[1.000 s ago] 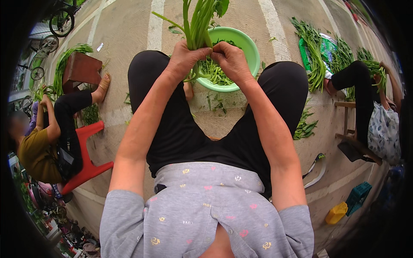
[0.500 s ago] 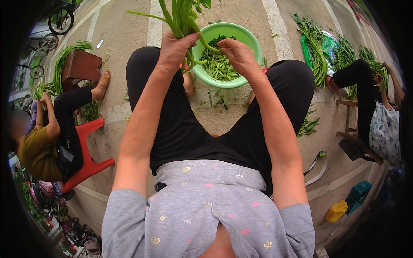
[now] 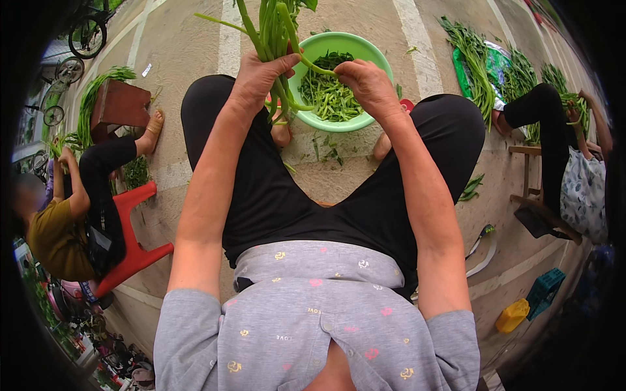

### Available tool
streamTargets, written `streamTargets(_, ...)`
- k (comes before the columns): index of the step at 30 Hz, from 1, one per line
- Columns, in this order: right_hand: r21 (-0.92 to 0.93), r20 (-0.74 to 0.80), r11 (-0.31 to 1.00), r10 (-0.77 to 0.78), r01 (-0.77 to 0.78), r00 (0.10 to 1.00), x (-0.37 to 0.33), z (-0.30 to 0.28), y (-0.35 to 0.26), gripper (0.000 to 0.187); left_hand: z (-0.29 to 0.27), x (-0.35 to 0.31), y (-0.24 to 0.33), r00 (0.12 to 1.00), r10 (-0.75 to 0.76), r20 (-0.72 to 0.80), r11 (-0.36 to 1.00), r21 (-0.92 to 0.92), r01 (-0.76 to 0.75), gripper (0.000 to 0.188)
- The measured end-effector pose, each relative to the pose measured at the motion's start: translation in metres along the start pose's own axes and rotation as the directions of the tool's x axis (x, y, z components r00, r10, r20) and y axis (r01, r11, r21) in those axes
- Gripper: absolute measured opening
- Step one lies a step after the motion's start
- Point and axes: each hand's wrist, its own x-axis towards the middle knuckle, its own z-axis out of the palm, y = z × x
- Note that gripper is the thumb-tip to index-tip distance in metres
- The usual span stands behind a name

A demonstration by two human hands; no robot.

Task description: The person picks leaves and tender stems from bundles of morning glory vegetables by hand, placing the edible parts into a green bowl.

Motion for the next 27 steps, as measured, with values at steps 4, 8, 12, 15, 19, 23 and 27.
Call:
streamTargets(4, 0.08, -0.052, 0.996, 0.037, -0.033, 0.998, -0.001, 0.006, 0.005, 0.012, 0.003, 0.001, 0.0, 0.998, 0.048, 0.028, 0.998, -0.031, -0.047, 0.025)
streamTargets(8, 0.095, -0.051, 0.992, 0.091, -0.086, 0.995, 0.0, 0.005, 0.011, 0.011, -0.002, 0.004, -0.002, 0.997, 0.06, -0.044, 0.997, -0.043, -0.062, 0.024)
streamTargets(12, 0.066, -0.078, 0.993, 0.099, -0.094, 0.992, -0.002, 0.004, 0.007, 0.009, 0.001, 0.002, 0.001, 0.992, 0.081, -0.092, 0.993, -0.084, -0.089, 0.024)
streamTargets(15, 0.043, -0.086, 0.995, 0.097, -0.093, 0.992, 0.0, 0.005, 0.009, 0.008, 0.0, 0.003, 0.001, 0.992, 0.098, -0.082, 0.989, -0.105, -0.106, 0.023)
streamTargets(19, 0.02, -0.094, 0.991, 0.135, -0.134, 0.986, 0.001, 0.008, 0.012, 0.007, 0.003, 0.002, 0.001, 0.992, 0.09, -0.085, 0.991, -0.09, -0.097, 0.021)
streamTargets(23, -0.042, -0.085, 0.979, 0.197, -0.201, 0.977, 0.0, 0.009, 0.011, 0.008, 0.007, 0.0, 0.003, 0.993, 0.089, -0.081, 0.992, -0.085, -0.096, 0.015)
streamTargets(27, 0.02, -0.026, 0.931, 0.364, -0.364, 0.931, 0.002, 0.011, 0.014, 0.01, 0.008, 0.001, -0.001, 0.993, 0.106, -0.043, 0.991, -0.074, -0.109, 0.022)
